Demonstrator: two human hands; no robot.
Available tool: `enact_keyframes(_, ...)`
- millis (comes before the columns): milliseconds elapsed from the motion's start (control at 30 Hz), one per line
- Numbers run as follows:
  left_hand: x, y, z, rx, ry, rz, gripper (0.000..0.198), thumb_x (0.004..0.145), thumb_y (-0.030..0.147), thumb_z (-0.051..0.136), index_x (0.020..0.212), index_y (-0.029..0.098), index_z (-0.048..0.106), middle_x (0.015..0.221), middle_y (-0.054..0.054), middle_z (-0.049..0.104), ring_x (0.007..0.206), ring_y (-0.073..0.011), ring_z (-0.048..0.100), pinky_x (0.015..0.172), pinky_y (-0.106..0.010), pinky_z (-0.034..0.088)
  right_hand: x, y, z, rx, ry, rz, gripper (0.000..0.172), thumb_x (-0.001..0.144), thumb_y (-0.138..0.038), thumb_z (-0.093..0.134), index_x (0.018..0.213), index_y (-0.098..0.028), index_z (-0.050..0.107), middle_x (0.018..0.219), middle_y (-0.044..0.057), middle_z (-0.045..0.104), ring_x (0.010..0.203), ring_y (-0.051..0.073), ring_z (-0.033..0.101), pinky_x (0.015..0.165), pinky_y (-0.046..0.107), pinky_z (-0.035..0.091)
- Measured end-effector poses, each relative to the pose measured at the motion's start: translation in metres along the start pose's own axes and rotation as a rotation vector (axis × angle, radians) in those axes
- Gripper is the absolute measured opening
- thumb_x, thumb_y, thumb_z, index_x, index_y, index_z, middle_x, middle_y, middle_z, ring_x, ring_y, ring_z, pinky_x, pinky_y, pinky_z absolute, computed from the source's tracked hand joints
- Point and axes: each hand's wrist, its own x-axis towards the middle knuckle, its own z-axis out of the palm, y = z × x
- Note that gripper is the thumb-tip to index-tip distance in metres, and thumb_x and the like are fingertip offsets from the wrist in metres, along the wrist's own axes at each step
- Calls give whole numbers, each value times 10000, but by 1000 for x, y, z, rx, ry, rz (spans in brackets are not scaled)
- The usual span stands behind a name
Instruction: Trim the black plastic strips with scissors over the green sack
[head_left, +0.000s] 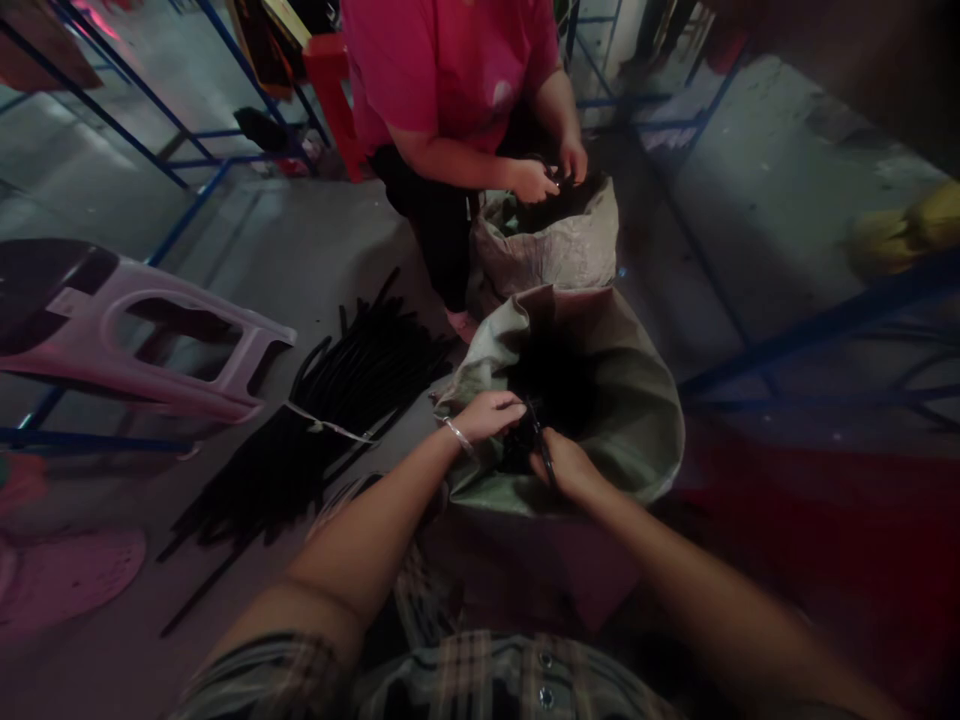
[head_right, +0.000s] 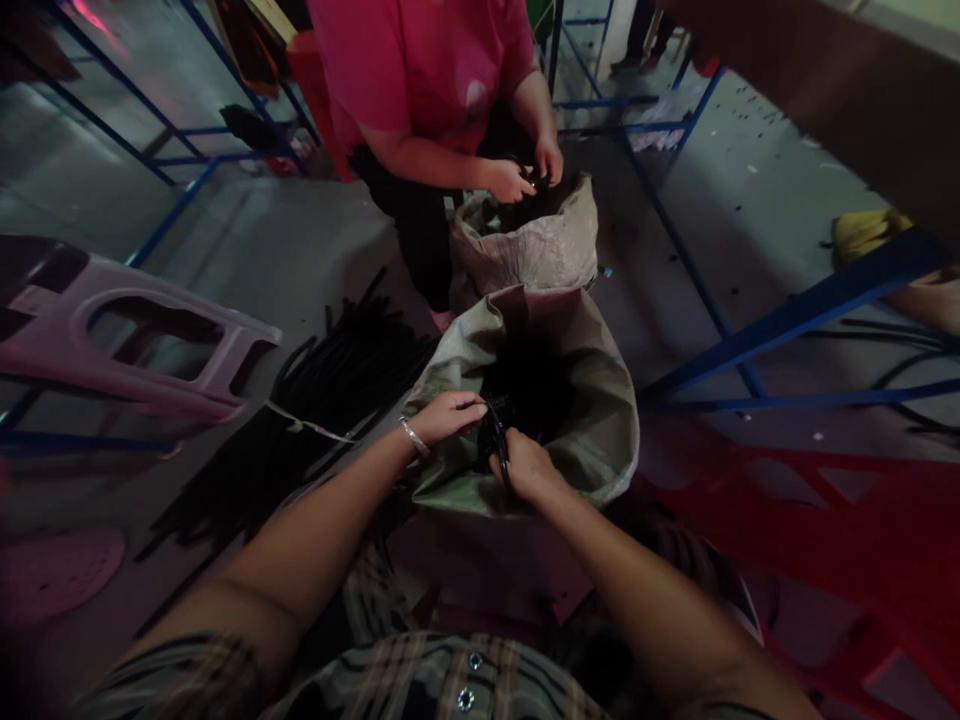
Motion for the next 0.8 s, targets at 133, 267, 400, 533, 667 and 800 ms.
enact_keyframes(133, 0, -1, 0, 45, -6, 30, 291, 796, 377, 537, 854, 106, 627, 602, 16, 531, 513, -71, 435, 487, -192, 337, 2, 1, 0, -17, -16, 27, 211, 810, -305, 520, 961, -157, 523, 896, 89, 630, 730, 162, 556, 607, 242, 323)
enact_keyframes(267, 0, -3, -2, 98, -17, 47, 291, 808, 383, 523, 832, 115, 634, 604, 14, 536, 517, -74, 445, 498, -195, 344, 1, 0, 1, -2, -22, 40, 168, 805, -281, 521, 921, -160, 529, 826, 71, 630, 661, 140, 539, 559, 232, 298)
enact_keyframes(400, -1, 0, -2, 50, -14, 15, 289, 805, 393, 529, 803, 115, 610, 580, 21, 515, 492, -67, 429, 461, -186, 317, 1, 0, 4, 11, 23, 22, 100, 805, -253, 512, 852, -168, 535, 733, 44, 611, 594, 120, 507, 535, 228, 284)
enact_keyframes(533, -2, 3, -1, 1, -7, -24, 269, 791, 382, 541, 768, 118, 585, 570, 26, 509, 479, -60, 417, 452, -180, 315, 1, 0, 5, 19, 52, 7, 62, 786, -229, 519, 789, -169, 535, 680, 32, 597, 564, 117, 492, 530, 227, 287)
enact_keyframes(667, -2, 4, -1, 6, -5, -48, 280, 788, 391, 530, 732, 119, 568, 575, 24, 512, 474, -57, 413, 445, -178, 308, -3, -3, 4, 42, 67, -30, 72, 779, -231, 518, 738, -172, 532, 664, 33, 597, 562, 119, 494, 534, 227, 296)
enact_keyframes(800, 0, 1, -2, 17, -12, -56, 302, 789, 409, 517, 696, 123, 543, 570, 22, 506, 469, -55, 407, 444, -179, 304, -4, -4, 5, 81, 59, -18, 102, 782, -223, 492, 695, -179, 520, 644, 29, 597, 550, 123, 502, 530, 229, 296)
